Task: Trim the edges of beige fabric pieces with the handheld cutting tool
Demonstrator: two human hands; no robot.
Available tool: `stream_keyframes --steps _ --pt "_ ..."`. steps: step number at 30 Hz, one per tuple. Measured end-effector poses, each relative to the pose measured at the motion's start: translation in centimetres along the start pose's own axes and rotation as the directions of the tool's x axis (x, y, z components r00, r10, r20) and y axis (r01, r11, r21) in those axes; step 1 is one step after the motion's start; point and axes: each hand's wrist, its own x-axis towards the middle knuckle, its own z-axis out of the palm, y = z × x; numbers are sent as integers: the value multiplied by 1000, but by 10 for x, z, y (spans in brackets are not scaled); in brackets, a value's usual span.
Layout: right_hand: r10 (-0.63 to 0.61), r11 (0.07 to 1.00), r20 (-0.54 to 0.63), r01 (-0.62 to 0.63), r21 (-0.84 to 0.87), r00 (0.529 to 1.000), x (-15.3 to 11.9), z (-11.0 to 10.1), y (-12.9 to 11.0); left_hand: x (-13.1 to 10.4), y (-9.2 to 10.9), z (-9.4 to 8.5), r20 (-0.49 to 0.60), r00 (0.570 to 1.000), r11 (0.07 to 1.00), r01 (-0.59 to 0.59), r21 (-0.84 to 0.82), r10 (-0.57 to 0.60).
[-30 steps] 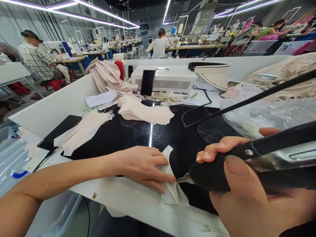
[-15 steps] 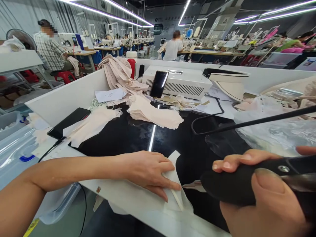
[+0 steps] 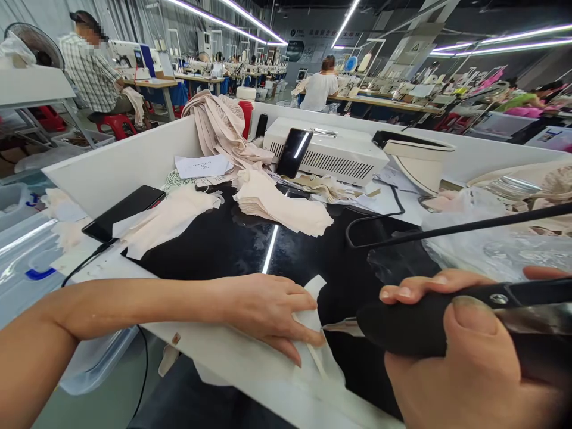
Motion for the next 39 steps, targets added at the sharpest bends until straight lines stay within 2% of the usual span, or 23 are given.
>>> stream_keyframes --steps 6,11,16,20,25,28,30,34,39 --pt "-7 1000 -18 8 12 1000 9 16 -13 -3 -3 4 -19 1000 1000 -8 -12 8" --pt "-37 999 -65 39 28 997 15 18 -5 -7 -4 6 -70 997 1000 -17 -24 16" --pt "-125 987 -146 137 77 981 14 24 1 -9 -4 6 -65 998 1000 -14 -27 12" --pt "-91 990 -173 108 92 981 10 33 -8 -9 -5 7 -67 998 999 -15 -32 13" --pt "-23 995 -159 38 93 987 5 29 -16 -11 11 11 -60 998 1000 18 -23 -20" --pt "1 995 -137 13 98 991 1 24 -17 -15 24 9 -112 992 999 52 -7 -53" --pt "-3 995 -128 15 94 992 -2 22 -18 -16 25 6 -153 986 998 63 -22 -66" --pt "-25 995 -112 36 91 993 -8 24 -19 -12 3 -2 -133 988 994 67 -82 -78" --pt "-70 990 -61 77 118 996 -12 24 -17 3 -38 -3 18 1000 973 17 -230 -13"
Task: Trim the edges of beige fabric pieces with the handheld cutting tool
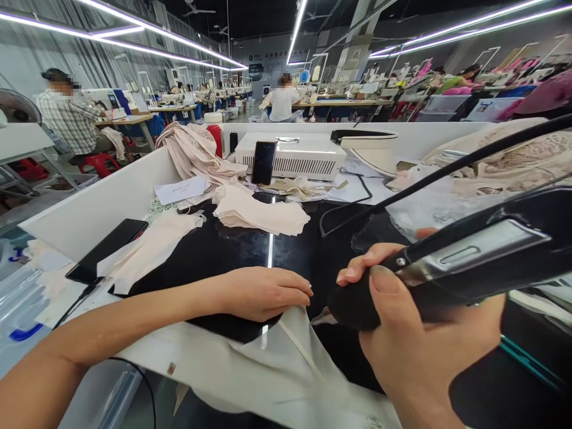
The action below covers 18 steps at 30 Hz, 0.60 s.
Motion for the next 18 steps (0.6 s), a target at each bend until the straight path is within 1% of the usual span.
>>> stream_keyframes --steps 2,4,9,12,15,18 --pt "-9 1000 30 9 4 999 -2 -2 1 2 -9 -1 80 997 999 -1 -46 5" --pt "-19 1000 56 20 0 998 -3 -3 2 0 -15 -1 125 992 997 -1 -75 10" --pt "-50 999 67 51 -16 997 -4 -2 1 -13 -18 -1 104 995 996 17 -91 -8" --pt "-50 998 68 51 -20 996 -4 -1 0 -16 -17 -2 99 995 996 29 -89 -20" --pt "-35 999 57 36 -26 998 -6 -2 1 -16 -14 -7 111 993 996 37 -77 -29" --pt "-23 999 55 25 -30 998 -6 -3 3 -16 -11 -13 151 988 998 41 -55 -32"
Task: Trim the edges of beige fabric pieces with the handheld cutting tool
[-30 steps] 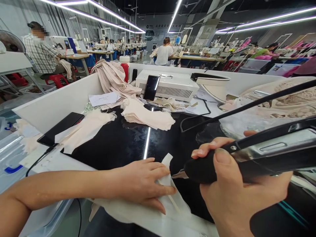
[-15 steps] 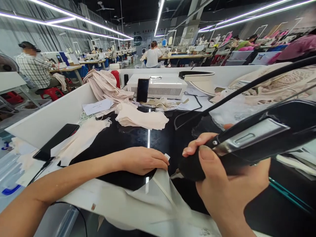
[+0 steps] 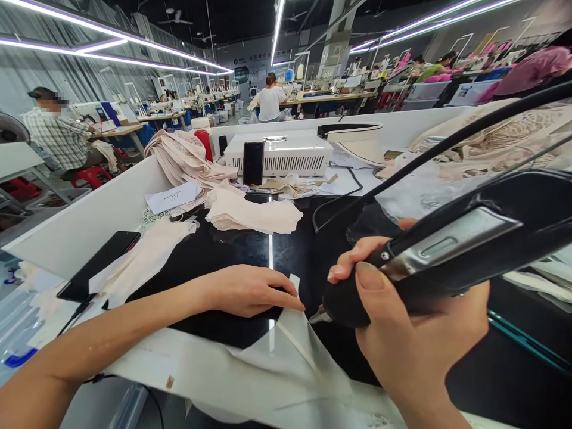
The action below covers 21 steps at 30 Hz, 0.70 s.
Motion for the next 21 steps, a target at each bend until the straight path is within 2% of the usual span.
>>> stream_keyframes --steps 6,13,18,21 --pt "-25 1000 7 25 16 1000 5 2 -4 -2 4 -7 118 993 993 -1 119 -13" --pt "18 1000 -26 -18 4 999 6 0 1 -2 7 -6 122 993 986 -23 167 2" --pt "-14 1000 -102 12 -17 995 14 3 4 1 11 -8 159 987 984 10 177 -38" --pt "-35 999 -93 32 -31 995 17 5 9 3 12 -9 180 982 984 30 175 -62"
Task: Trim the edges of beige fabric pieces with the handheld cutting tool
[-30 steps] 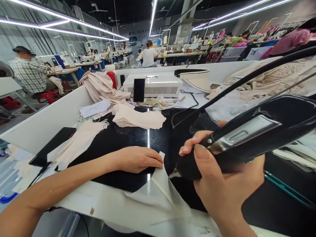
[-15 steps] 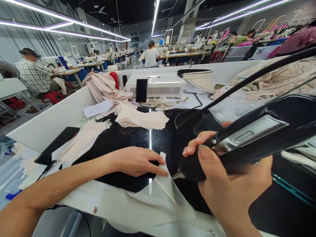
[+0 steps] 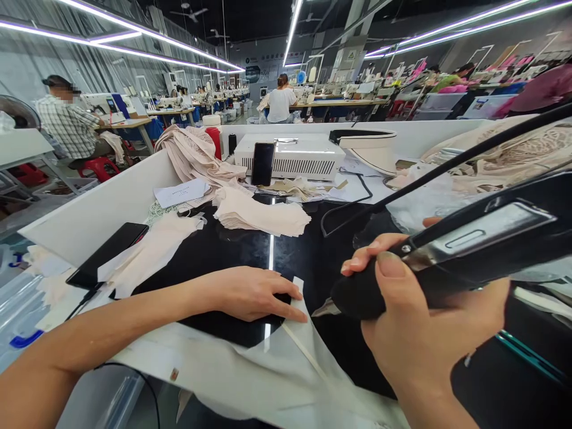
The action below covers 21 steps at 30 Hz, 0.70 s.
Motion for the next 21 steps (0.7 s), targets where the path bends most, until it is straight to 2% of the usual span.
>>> stream_keyframes --steps 5,13,21 --pt "19 1000 6 -19 -14 1000 -3 3 2 2 0 2 -69 997 999 -16 -36 14" --pt "33 999 18 -33 -10 999 -4 3 -1 6 1 1 -41 999 996 17 -84 -20" --pt "-1 1000 3 1 1 1000 -2 7 6 3 0 6 -84 996 1000 -29 -11 28"
